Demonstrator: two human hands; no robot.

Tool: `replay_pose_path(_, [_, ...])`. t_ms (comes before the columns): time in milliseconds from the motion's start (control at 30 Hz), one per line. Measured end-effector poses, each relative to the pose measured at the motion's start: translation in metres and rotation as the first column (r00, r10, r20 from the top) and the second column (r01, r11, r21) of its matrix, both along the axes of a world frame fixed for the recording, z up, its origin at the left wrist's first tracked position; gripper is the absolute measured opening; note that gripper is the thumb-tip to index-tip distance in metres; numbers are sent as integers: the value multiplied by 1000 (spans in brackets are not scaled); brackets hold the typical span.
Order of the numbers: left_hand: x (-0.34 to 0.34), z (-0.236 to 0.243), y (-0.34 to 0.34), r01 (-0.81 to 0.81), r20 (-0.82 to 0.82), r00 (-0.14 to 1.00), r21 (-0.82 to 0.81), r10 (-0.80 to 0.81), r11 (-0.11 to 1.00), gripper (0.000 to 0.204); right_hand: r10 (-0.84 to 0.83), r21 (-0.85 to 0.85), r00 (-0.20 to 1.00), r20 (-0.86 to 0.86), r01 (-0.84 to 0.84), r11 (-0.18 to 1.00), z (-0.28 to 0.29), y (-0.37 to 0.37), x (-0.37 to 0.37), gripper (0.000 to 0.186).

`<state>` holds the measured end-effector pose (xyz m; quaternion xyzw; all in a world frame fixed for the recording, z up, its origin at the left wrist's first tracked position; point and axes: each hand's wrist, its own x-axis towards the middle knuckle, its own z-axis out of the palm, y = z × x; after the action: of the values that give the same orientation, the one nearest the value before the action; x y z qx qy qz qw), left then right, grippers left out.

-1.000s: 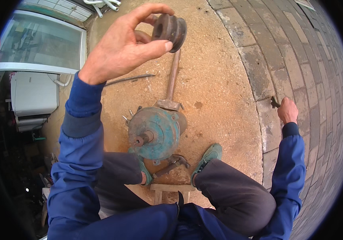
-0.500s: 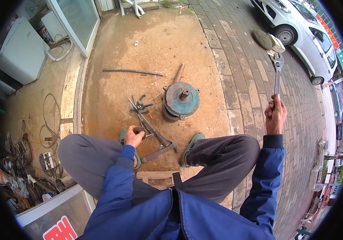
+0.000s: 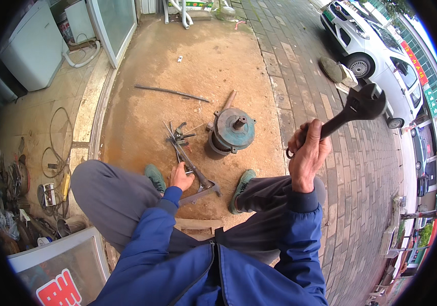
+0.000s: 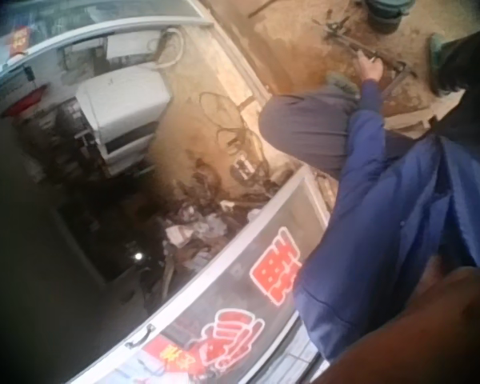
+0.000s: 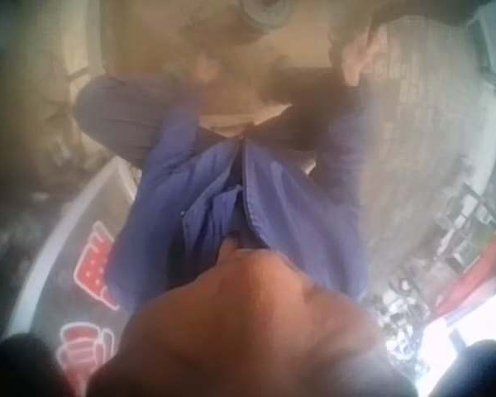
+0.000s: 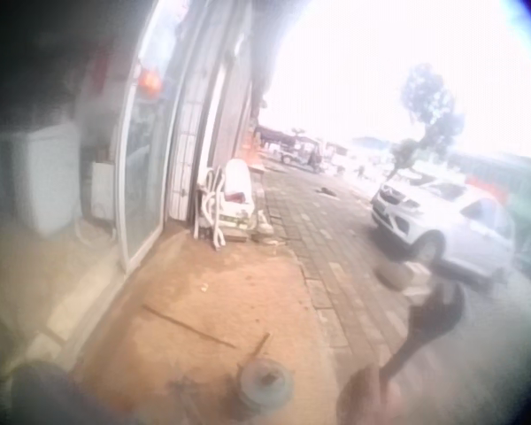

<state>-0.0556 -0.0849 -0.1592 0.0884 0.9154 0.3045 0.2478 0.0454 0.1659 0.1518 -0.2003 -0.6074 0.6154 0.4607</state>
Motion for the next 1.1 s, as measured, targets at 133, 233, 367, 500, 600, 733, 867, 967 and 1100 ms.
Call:
replay_pose_path(133, [-40,79,22,92,58,990,394,-125,914,44,179,-217,892,416,-95,972,-67,-1,-5,38])
replay_pose_path(233, [-66,181,32,294,-56,953,393,-296,871,40,321,-326,810,491,-171,930,-100,-2,-18,40])
replay_pose_path(367, [-79,287,46,538,-304,836,288,-457,793,36,302,-273,765,569,-170,947,-108,-3,-30,35])
replay_pose_path(500, [-97,277,36,459,-266,886,387,-380,800,37,265,-195,696,667,-181,964,-128,8,-40,35])
replay_pose_path(600, [-93,264,30,475,-640,610,-176,-467,862,37,300,-249,675,674,-175,953,-138,3,-46,37])
replay_pose_path(733, [-86,270,43,492,-524,741,1,-419,871,37,282,-220,706,649,-181,959,-146,11,-50,37])
replay_pose_path(867, [-90,264,39,520,-568,689,-47,-451,853,36,252,-103,586,770,-276,956,-169,18,-50,39])
replay_pose_path(967, [-91,264,33,521,-587,670,-63,-454,851,37,348,-216,558,753,-290,932,-156,6,-52,42])
replay_pose_path(1100, [-93,266,30,536,-599,664,-36,-448,843,37,207,-194,749,629,-106,975,-146,22,-56,43])
